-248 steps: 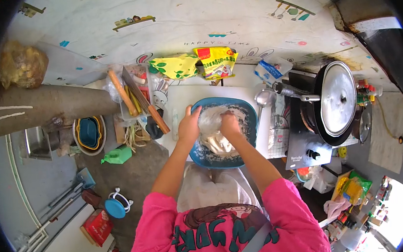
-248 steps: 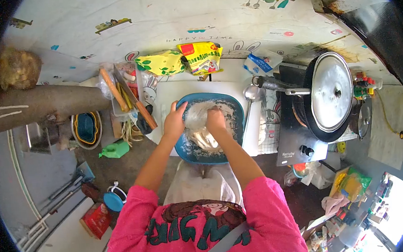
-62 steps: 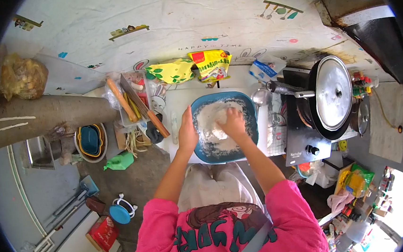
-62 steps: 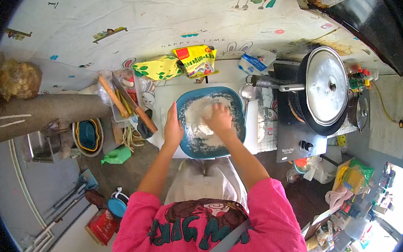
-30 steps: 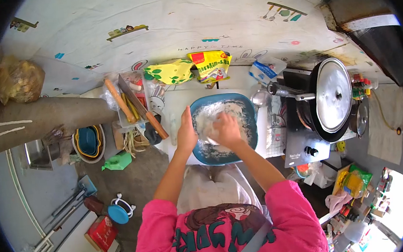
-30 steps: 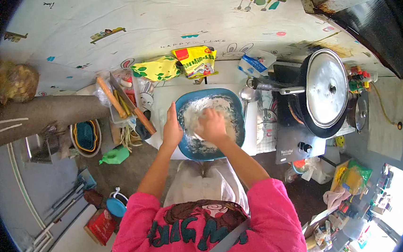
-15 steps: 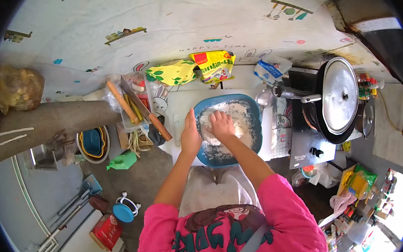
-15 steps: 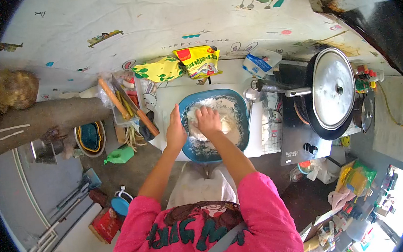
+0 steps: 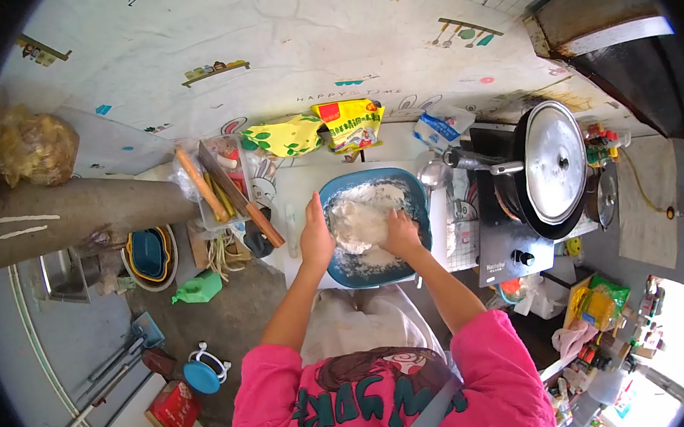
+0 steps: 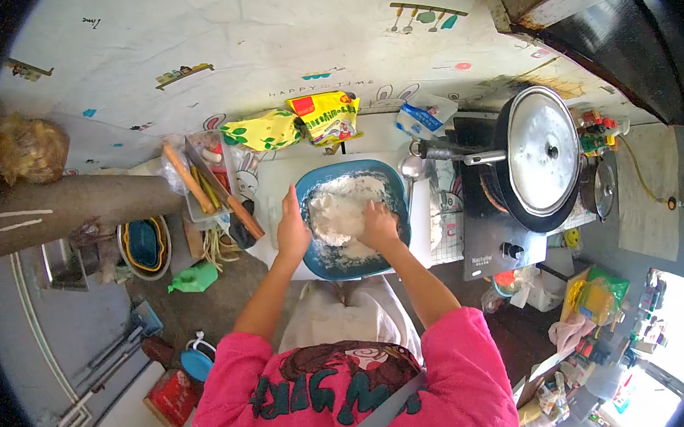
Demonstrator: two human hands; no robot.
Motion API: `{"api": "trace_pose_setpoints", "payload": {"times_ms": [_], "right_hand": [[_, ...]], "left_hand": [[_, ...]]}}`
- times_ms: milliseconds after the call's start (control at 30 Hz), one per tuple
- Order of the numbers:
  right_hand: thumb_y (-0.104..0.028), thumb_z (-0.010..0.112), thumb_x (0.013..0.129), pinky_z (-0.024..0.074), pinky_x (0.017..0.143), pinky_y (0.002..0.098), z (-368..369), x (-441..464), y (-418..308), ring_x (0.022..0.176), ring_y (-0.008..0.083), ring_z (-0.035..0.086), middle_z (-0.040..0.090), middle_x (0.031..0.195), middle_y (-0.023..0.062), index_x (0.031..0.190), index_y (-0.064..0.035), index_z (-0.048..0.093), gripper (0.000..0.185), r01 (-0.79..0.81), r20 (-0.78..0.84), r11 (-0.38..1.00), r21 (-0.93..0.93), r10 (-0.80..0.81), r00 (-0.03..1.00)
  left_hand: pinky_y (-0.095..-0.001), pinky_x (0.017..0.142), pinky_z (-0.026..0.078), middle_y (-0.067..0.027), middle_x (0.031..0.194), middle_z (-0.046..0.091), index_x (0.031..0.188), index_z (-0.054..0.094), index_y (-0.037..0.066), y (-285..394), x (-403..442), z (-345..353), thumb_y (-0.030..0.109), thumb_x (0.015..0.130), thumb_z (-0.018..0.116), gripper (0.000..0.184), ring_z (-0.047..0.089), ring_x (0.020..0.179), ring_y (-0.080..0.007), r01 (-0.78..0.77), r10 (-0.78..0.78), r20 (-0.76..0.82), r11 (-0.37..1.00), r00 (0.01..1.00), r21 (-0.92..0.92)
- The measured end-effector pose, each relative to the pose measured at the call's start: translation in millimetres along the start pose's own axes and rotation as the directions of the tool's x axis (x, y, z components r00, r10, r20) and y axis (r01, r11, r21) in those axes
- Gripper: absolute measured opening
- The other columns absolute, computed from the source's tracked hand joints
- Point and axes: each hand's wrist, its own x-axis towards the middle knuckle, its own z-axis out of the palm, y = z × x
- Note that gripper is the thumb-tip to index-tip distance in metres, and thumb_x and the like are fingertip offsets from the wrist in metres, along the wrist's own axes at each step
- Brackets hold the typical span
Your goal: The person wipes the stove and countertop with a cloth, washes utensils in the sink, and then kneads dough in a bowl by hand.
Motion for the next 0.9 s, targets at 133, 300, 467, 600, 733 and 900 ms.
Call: {"api": "trace_pose_setpoints", "payload": {"times_ms": [133, 300, 467, 600, 733, 900], "right_hand": [[-0.016, 0.074, 0.061, 0.0422, 0.091, 0.0437, 3, -13, -22, 0.108, 0.0399, 0.047, 0.046, 0.114, 0.0225, 0.123, -0.0027, 0.042, 0.071, 0.124, -0.155, 0.984, 0.126, -0.104, 0.982], [-0.011, 0.058, 0.073, 0.0435, 0.081, 0.042, 31, -17, -68, 0.101, 0.0339, 0.047, 0.046, 0.112, 0.0184, 0.127, -0.0068, 0.042, 0.057, 0.249, -0.2, 0.943, -0.222, -0.295, 0.934], [-0.014, 0.054, 0.079, 0.0415, 0.084, 0.0402, 37, 1, -86, 0.104, 0.03, 0.046, 0.046, 0.113, 0.0141, 0.136, -0.0099, 0.034, 0.06, 0.219, -0.121, 0.92, -0.325, -0.27, 0.955], [-0.014, 0.055, 0.079, 0.041, 0.085, 0.0424, 40, 24, -80, 0.107, 0.0314, 0.043, 0.043, 0.117, 0.0149, 0.135, -0.0103, 0.034, 0.059, 0.158, -0.121, 0.952, -0.263, -0.195, 0.973], [-0.014, 0.049, 0.081, 0.0391, 0.086, 0.0443, 53, 44, -67, 0.105, 0.0306, 0.043, 0.043, 0.114, 0.0144, 0.132, -0.0155, 0.038, 0.052, 0.138, -0.277, 0.976, -0.169, -0.181, 0.944], [-0.026, 0.078, 0.064, 0.0363, 0.098, 0.0481, 13, 61, -20, 0.116, 0.0391, 0.04, 0.047, 0.119, 0.0186, 0.129, -0.0178, 0.047, 0.073, 0.52, -0.112, 0.788, 0.331, -0.514, 0.85]], "left_hand": [[-0.0436, 0.069, 0.049, -0.0154, 0.139, 0.036, 0.145, 0.015, 0.009, 3, 2, -1, -0.013, 0.069, 0.05, 0.087, 0.058, 0.092, -0.0397, 0.056, -0.056, 0.056, 0.998, 0.997, 0.009], [-0.0426, 0.069, 0.05, -0.0152, 0.14, 0.036, 0.146, 0.014, 0.009, -5, 2, 3, -0.01, 0.071, 0.052, 0.085, 0.058, 0.096, -0.039, -0.006, 0.006, 0.011, 1.0, 1.0, 0.004], [-0.0421, 0.07, 0.05, -0.0168, 0.139, 0.036, 0.145, 0.015, 0.008, -6, 2, 1, -0.01, 0.071, 0.05, 0.084, 0.056, 0.101, -0.0398, 0.002, -0.001, 0.038, 1.0, 0.999, -0.018], [-0.042, 0.075, 0.049, -0.0192, 0.138, 0.036, 0.145, 0.016, 0.006, -12, 5, 3, -0.012, 0.07, 0.049, 0.084, 0.052, 0.108, -0.0401, -0.048, 0.049, 0.01, 0.996, 0.999, -0.08], [-0.0421, 0.077, 0.049, -0.0204, 0.138, 0.036, 0.144, 0.017, 0.006, -11, 4, 2, -0.014, 0.069, 0.047, 0.083, 0.049, 0.111, -0.0418, 0.009, -0.002, 0.054, 0.993, 0.999, -0.117], [-0.0425, 0.076, 0.049, -0.0192, 0.14, 0.034, 0.144, 0.016, 0.005, -5, 6, -4, -0.014, 0.069, 0.048, 0.084, 0.052, 0.107, -0.0425, 0.036, -0.031, 0.1, 0.998, 0.995, -0.055]]}}
